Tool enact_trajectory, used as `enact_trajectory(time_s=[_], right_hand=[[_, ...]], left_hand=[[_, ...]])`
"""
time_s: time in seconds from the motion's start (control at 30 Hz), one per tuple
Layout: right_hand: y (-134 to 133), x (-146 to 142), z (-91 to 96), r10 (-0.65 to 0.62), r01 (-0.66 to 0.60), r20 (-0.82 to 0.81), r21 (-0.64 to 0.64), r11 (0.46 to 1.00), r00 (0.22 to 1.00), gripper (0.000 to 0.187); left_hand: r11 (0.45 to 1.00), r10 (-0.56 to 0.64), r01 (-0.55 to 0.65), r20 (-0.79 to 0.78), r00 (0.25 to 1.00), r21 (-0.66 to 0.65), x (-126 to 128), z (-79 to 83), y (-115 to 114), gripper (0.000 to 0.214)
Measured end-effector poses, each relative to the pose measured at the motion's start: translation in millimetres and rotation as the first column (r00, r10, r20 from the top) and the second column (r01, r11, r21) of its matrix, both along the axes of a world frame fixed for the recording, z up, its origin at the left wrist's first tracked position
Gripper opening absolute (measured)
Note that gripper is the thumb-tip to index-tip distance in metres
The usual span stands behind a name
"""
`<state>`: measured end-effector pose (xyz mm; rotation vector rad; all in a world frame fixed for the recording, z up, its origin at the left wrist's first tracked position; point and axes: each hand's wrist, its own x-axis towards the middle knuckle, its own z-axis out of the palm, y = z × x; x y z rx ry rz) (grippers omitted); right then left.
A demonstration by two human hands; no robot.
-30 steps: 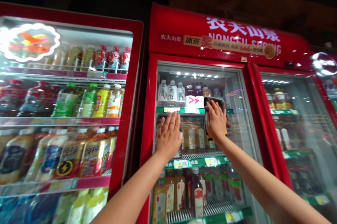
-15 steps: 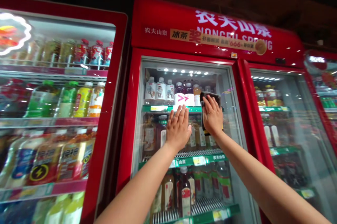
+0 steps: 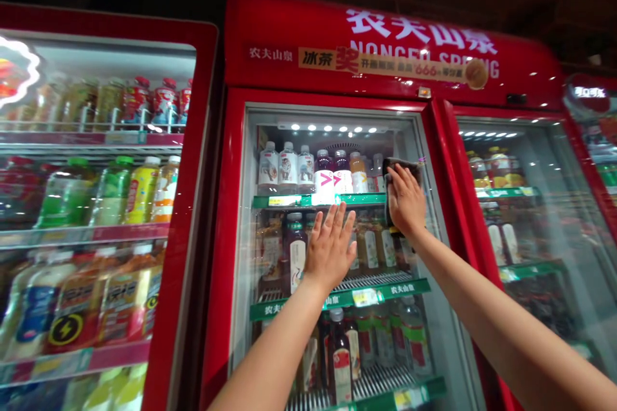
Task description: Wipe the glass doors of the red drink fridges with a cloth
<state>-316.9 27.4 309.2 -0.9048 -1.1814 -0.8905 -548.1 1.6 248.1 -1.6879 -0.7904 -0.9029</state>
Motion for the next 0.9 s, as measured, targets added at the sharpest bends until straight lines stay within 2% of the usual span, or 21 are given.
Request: enact_trajectory(time_s=[0.1, 0.17, 0.2, 0.27, 0.33, 0.43, 0.5, 0.57, 0.67, 0.77, 0.83, 0.9], right_hand=[[1.0, 6.6, -44.2, -0.020, 0.024, -0.113, 0.039, 0.999, 0.993, 0.048], [-3.5, -1.6, -63.1, -0.020, 0.022, -0.041, 0.040, 0.999, 0.999, 0.048], [-6.3, -7.6, -65.0, -0.015, 0.014, 0.030, 0.027, 1.000, 0.999, 0.048], [-10.7, -18.6, -52.8, -0.001, 0.005, 0.168, -0.021, 1.000, 0.986, 0.049], [-12.2, -22.5, -24.5, -0.001, 0.015, 0.217, -0.066, 0.998, 0.976, 0.050], [-9.7, -9.1, 20.2, -0.036, 0.051, 0.171, -0.083, 0.995, 0.985, 0.049], [-6.5, 8.6, 33.5, -0.089, 0.098, 0.110, -0.079, 0.992, 0.990, 0.049], [-2.9, 27.0, 27.5, -0.151, 0.153, 0.033, -0.073, 0.985, 0.988, 0.049], [1.3, 47.7, -5.5, -0.201, 0.197, -0.070, -0.070, 0.978, 0.977, 0.052], [4.1, 58.5, -32.8, -0.190, 0.183, -0.081, -0.087, 0.979, 0.979, 0.053], [5.4, 62.9, -33.5, -0.170, 0.162, -0.088, -0.092, 0.983, 0.982, 0.051], [4.5, 67.0, -21.7, -0.138, 0.132, -0.093, -0.068, 0.989, 0.986, 0.050]], left_hand=[[1.000, -0.006, 0.006, 0.005, 1.000, -0.010, 1.9, -0.3, -1.2, 0.074], [1.000, -0.017, 0.018, 0.011, 1.000, -0.021, 3.0, 0.4, -2.6, 0.072], [0.999, -0.025, 0.025, 0.014, 1.000, -0.025, 3.4, 0.9, -3.2, 0.072], [0.999, -0.046, 0.047, 0.021, 0.999, -0.024, 3.7, 2.0, -3.5, 0.071], [0.997, -0.070, 0.071, 0.030, 0.997, -0.012, 3.3, 2.9, -2.4, 0.073], [0.995, -0.101, 0.100, 0.032, 0.994, 0.017, 2.1, 3.9, 0.4, 0.075], [0.993, -0.114, 0.113, 0.029, 0.993, 0.033, 1.4, 4.5, 1.7, 0.077], [0.991, -0.126, 0.125, 0.028, 0.992, 0.038, 1.2, 5.0, 1.9, 0.079], [0.989, -0.145, 0.144, 0.029, 0.989, 0.029, 1.6, 5.9, 0.9, 0.079], [0.986, -0.164, 0.163, 0.029, 0.986, 0.020, 2.2, 6.9, 0.3, 0.080], [0.985, -0.174, 0.174, 0.026, 0.984, 0.021, 2.6, 7.6, 0.8, 0.079], [0.983, -0.180, 0.179, 0.027, 0.983, 0.031, 2.9, 8.3, 1.9, 0.078]])
